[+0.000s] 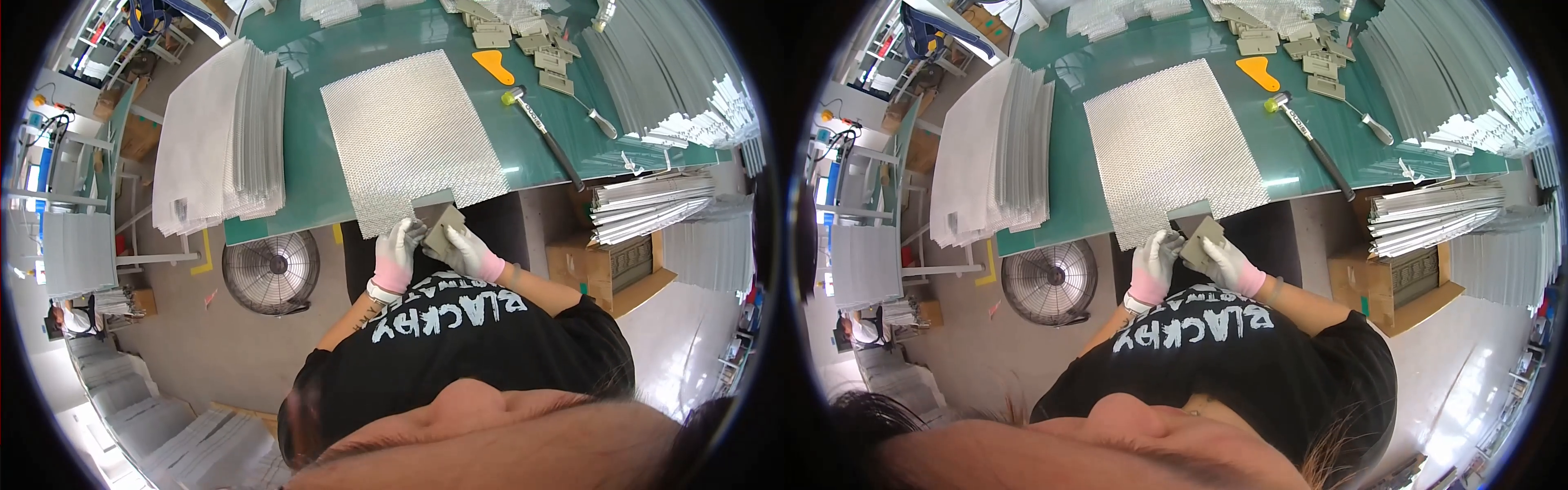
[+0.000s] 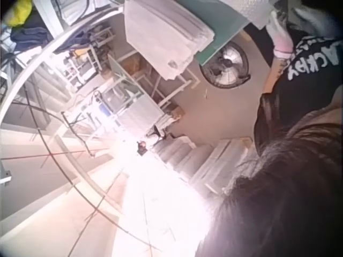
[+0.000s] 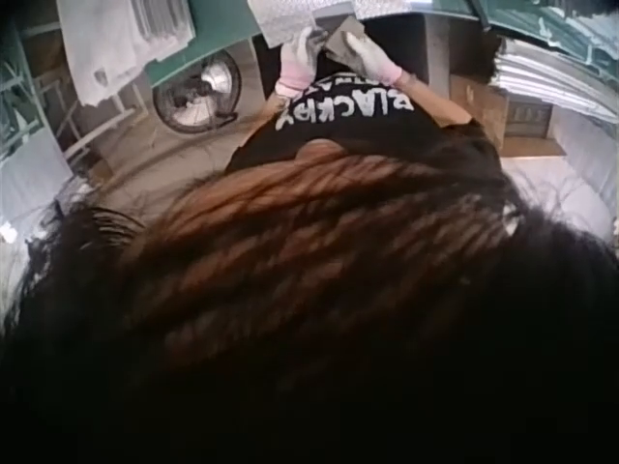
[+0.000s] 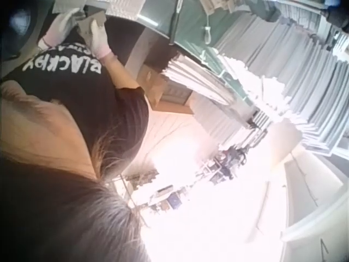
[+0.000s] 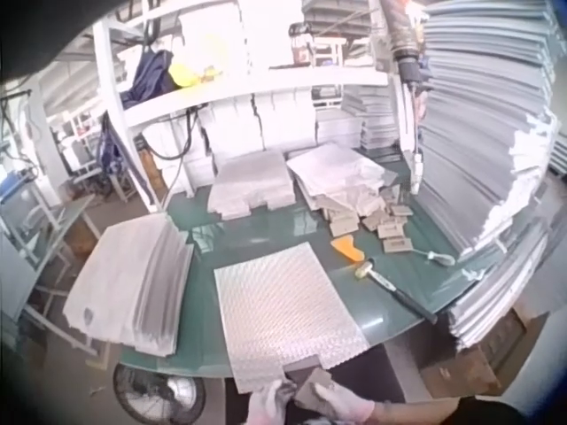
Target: Assembling industrial mesh filters by fitting plastic frames and securing components using an electric screwdriver and a rubber mallet.
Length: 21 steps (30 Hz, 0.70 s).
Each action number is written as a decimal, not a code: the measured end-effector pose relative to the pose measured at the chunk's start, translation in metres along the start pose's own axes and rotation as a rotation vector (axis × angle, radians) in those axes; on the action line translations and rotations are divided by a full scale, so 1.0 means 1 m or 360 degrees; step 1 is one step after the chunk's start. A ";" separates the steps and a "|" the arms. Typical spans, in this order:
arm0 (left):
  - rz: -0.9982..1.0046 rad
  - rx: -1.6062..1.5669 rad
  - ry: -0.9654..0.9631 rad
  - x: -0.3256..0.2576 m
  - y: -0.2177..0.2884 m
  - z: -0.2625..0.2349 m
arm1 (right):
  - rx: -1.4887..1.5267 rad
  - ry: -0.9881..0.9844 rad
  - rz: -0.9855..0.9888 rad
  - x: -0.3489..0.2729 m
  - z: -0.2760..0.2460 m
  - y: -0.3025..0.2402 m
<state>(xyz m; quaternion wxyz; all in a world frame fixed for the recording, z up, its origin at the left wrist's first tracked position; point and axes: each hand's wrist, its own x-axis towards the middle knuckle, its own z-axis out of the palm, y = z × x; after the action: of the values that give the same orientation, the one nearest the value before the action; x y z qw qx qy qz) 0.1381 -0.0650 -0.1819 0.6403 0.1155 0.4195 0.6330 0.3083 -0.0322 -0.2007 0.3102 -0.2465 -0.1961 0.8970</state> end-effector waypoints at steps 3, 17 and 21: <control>0.0227 0.0262 -0.0115 -0.003 0.000 -0.004 | -0.0014 0.0029 -0.0108 0.004 -0.003 0.003; 0.0081 0.0184 -0.0116 -0.005 0.000 -0.006 | -0.0283 0.0326 -0.0200 0.004 0.002 0.001; -0.0025 0.0132 -0.0083 -0.004 0.000 -0.003 | -0.0493 0.0412 -0.0232 0.004 0.006 0.000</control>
<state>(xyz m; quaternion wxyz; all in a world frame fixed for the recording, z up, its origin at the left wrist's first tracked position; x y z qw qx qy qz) 0.1362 -0.0693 -0.1824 0.6508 0.1551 0.4294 0.6067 0.3020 -0.0305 -0.1975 0.3554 -0.3895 -0.3073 0.7922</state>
